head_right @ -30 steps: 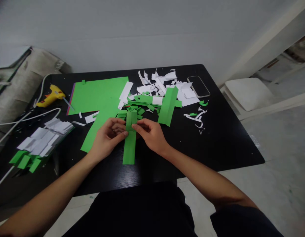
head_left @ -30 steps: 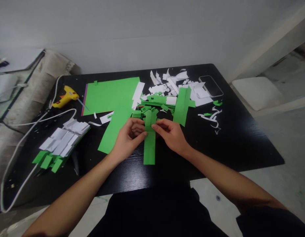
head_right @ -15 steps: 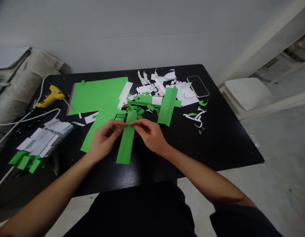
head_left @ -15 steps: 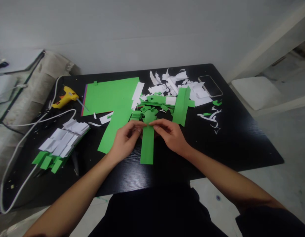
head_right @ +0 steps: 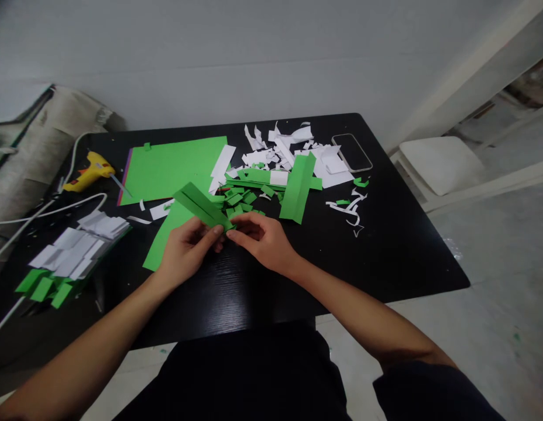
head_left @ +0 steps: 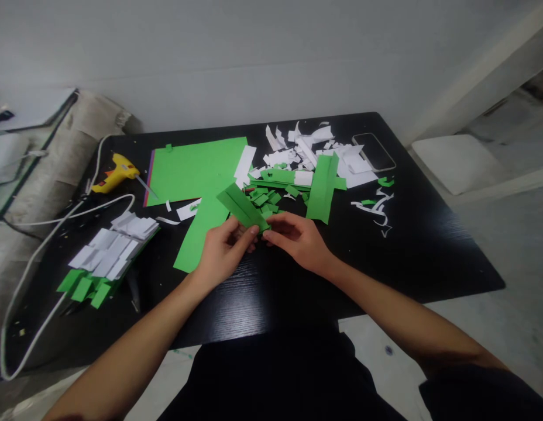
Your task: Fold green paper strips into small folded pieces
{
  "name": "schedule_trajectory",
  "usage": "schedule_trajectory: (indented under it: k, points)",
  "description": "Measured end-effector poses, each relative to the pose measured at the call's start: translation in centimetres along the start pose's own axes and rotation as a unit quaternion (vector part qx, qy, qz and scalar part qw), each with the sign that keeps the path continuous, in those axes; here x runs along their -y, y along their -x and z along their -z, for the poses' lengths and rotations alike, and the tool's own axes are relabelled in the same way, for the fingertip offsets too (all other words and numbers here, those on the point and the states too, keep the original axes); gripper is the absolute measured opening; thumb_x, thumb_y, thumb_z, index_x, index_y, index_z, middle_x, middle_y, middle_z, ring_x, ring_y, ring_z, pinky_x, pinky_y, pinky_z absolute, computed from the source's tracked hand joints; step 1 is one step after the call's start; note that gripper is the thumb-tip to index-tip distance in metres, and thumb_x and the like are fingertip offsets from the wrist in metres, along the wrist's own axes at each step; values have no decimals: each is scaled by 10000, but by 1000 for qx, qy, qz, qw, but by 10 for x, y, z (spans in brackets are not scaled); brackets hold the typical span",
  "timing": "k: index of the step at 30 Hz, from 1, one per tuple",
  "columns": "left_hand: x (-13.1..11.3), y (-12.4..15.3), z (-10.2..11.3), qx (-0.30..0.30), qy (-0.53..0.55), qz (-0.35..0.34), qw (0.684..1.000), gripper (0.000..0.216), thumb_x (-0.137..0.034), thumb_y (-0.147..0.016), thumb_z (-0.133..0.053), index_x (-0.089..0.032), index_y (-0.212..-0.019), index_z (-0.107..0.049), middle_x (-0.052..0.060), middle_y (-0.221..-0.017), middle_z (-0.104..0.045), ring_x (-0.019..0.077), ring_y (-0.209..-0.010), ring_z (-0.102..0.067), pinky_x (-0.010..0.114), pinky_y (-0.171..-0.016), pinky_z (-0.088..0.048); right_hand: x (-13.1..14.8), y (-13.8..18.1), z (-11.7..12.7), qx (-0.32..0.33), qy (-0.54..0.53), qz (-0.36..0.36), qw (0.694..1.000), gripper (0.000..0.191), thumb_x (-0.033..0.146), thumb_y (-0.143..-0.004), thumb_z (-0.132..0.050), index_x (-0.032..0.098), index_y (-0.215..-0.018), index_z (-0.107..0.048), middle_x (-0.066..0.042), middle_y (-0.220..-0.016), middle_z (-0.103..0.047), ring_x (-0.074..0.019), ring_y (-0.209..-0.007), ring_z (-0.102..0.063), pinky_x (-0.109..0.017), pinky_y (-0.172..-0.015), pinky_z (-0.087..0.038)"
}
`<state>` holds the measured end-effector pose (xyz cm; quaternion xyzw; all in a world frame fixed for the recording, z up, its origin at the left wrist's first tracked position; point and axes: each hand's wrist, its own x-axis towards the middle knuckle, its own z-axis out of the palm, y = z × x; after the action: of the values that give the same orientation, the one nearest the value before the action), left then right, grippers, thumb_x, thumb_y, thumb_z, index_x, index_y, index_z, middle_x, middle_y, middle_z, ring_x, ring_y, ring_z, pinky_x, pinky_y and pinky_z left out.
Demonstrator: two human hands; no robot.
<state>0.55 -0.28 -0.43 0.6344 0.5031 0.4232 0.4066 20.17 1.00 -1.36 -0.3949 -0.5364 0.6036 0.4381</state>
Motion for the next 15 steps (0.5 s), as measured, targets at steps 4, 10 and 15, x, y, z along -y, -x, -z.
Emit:
schedule_trajectory:
  k: [4, 10, 15]
  points:
    - [-1, 1, -1, 21, 2, -6, 1000, 262, -307, -963, -659, -180, -744, -594, 6, -630, -701, 114, -541, -665, 217, -530, -505, -1, 0, 0, 3, 0, -7, 1000, 299, 337, -808, -830, 225, -1070, -738, -37, -948, -769, -202, -850, -742, -391, -822, -646]
    - [-7, -1, 1, 42, 78, 41, 995, 285, -348, -980, -651, -166, -764, -615, -3, -628, -683, 99, -512, -630, 215, -525, -504, -3, 1, 0, 6, 11, -3, 1000, 295, 322, -823, -813, 231, -1090, -728, -36, -949, -758, -212, -853, -739, -418, -839, -652]
    - [-13, -4, 3, 54, 141, 87, 985, 330, -373, -947, -691, -149, -714, -622, 9, -600, -691, 94, -470, -613, 214, -501, -494, -5, 1, 3, -18, 105, 80, 991, 261, 337, -864, -788, 235, -1098, -734, -106, -1242, -660, -267, -1161, -676, -442, -937, -629]
